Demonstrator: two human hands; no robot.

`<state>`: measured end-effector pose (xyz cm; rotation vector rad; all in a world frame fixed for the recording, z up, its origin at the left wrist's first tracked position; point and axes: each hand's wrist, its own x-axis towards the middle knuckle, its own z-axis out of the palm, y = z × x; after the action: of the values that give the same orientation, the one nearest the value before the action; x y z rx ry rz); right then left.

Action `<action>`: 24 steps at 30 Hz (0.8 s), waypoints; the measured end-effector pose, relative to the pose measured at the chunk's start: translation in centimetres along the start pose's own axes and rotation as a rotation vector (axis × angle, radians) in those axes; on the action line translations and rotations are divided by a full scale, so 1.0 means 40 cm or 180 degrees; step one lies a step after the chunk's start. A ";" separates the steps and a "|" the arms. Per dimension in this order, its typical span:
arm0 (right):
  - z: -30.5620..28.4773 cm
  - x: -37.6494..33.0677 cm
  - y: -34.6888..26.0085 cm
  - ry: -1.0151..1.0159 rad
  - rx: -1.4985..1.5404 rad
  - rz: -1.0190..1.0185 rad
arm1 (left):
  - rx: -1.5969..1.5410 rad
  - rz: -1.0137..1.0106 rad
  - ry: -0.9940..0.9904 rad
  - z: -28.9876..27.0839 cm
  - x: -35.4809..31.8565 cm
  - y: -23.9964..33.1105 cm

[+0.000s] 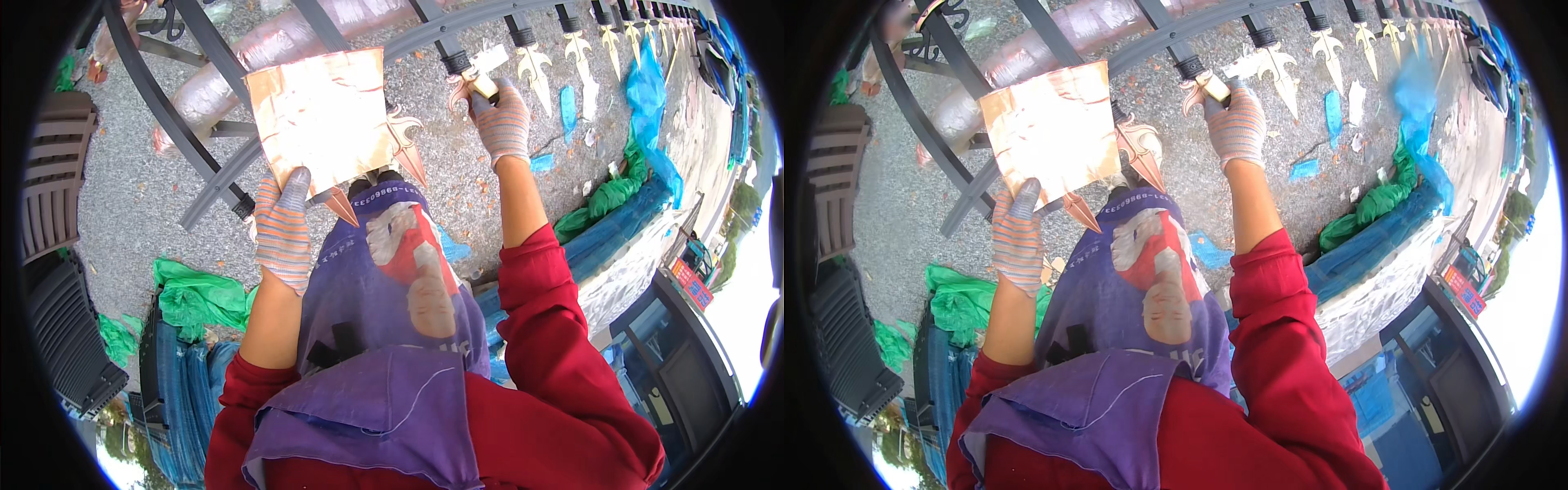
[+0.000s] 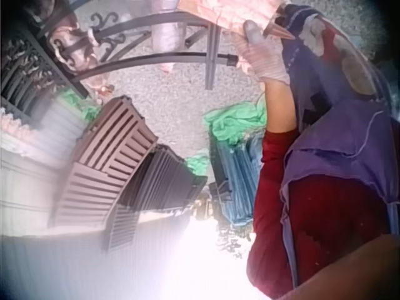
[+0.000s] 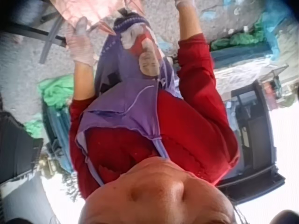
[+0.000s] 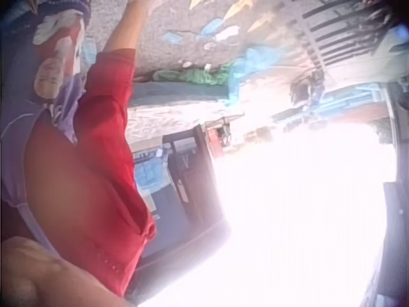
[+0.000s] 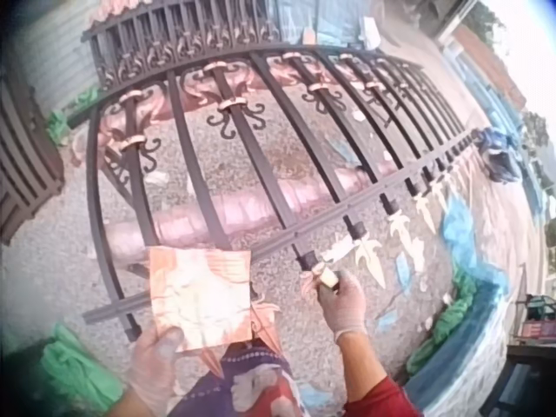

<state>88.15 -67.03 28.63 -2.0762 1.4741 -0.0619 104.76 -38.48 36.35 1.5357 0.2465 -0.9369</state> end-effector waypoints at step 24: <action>-0.062 -0.091 0.095 -0.0333 0.0172 -0.0156 | 0.1048 0.0631 -0.0329 0.006 0.045 -0.019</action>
<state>82.60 -65.73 29.89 -2.0406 1.3452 -0.0118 105.34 -39.16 34.59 1.7681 -0.1399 -0.9266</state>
